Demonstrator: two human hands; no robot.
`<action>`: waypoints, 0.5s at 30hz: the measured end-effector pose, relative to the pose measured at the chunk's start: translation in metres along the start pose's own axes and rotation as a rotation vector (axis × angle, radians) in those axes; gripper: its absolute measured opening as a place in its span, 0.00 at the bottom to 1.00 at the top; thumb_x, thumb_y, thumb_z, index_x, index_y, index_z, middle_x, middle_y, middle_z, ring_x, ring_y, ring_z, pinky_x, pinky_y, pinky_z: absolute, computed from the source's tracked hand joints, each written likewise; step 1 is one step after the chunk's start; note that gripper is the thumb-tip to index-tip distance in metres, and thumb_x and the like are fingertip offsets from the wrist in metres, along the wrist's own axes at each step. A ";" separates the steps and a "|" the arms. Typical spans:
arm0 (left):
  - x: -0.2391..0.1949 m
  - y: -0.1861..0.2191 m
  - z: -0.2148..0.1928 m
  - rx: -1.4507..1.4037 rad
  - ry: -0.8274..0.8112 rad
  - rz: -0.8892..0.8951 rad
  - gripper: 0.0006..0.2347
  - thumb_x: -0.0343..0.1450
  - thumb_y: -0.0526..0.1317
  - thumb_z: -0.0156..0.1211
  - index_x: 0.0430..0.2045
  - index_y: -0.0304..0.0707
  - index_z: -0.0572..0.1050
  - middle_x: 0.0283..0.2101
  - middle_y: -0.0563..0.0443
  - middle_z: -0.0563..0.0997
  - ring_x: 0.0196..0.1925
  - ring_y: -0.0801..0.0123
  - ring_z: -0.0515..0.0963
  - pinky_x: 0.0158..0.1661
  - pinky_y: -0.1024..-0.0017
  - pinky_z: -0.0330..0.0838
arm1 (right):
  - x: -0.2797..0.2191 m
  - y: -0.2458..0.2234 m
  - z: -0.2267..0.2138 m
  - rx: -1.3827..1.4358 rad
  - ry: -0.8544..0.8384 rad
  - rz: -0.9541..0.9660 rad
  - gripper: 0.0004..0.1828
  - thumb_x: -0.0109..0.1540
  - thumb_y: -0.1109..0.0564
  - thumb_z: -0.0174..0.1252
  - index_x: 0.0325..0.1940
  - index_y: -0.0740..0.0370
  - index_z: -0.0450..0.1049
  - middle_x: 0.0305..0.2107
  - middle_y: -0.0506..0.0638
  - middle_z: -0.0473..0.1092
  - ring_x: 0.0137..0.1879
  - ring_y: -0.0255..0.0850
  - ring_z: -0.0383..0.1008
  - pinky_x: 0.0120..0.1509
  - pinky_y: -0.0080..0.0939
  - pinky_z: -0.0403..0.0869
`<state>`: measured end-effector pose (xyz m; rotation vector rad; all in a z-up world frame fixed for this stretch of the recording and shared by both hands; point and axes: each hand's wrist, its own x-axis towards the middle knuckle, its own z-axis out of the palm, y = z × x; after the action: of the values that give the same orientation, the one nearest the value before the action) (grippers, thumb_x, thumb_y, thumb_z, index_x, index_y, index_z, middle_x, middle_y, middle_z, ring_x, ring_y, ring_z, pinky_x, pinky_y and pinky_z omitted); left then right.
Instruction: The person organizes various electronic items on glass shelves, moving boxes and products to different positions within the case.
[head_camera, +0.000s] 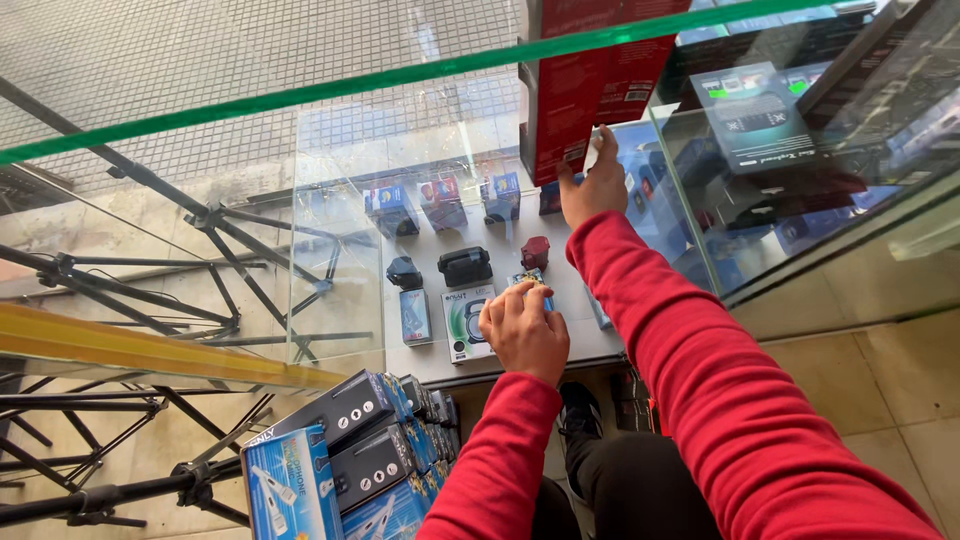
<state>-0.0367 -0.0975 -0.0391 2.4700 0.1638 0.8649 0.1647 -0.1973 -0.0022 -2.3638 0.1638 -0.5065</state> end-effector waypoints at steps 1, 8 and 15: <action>-0.002 -0.001 0.003 0.009 0.018 0.012 0.11 0.60 0.38 0.61 0.33 0.56 0.79 0.46 0.56 0.78 0.53 0.61 0.74 0.64 0.49 0.58 | 0.002 0.003 0.008 -0.010 0.059 0.026 0.49 0.59 0.43 0.70 0.76 0.42 0.49 0.62 0.47 0.71 0.55 0.44 0.78 0.57 0.53 0.79; -0.007 0.000 0.007 0.039 0.039 0.026 0.11 0.60 0.40 0.58 0.34 0.59 0.78 0.48 0.59 0.78 0.55 0.63 0.73 0.64 0.48 0.55 | -0.003 -0.040 0.015 -0.104 0.132 0.076 0.57 0.47 0.37 0.78 0.72 0.49 0.53 0.56 0.48 0.72 0.56 0.51 0.78 0.60 0.61 0.74; -0.007 0.003 0.001 0.026 0.010 0.022 0.11 0.61 0.39 0.59 0.35 0.57 0.78 0.50 0.57 0.78 0.56 0.61 0.74 0.64 0.45 0.55 | 0.012 -0.029 0.038 -0.125 0.169 0.128 0.55 0.49 0.34 0.76 0.69 0.48 0.52 0.54 0.46 0.73 0.57 0.49 0.78 0.60 0.61 0.73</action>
<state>-0.0415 -0.1026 -0.0423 2.4958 0.1527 0.8900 0.1901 -0.1552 -0.0042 -2.4111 0.4326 -0.6502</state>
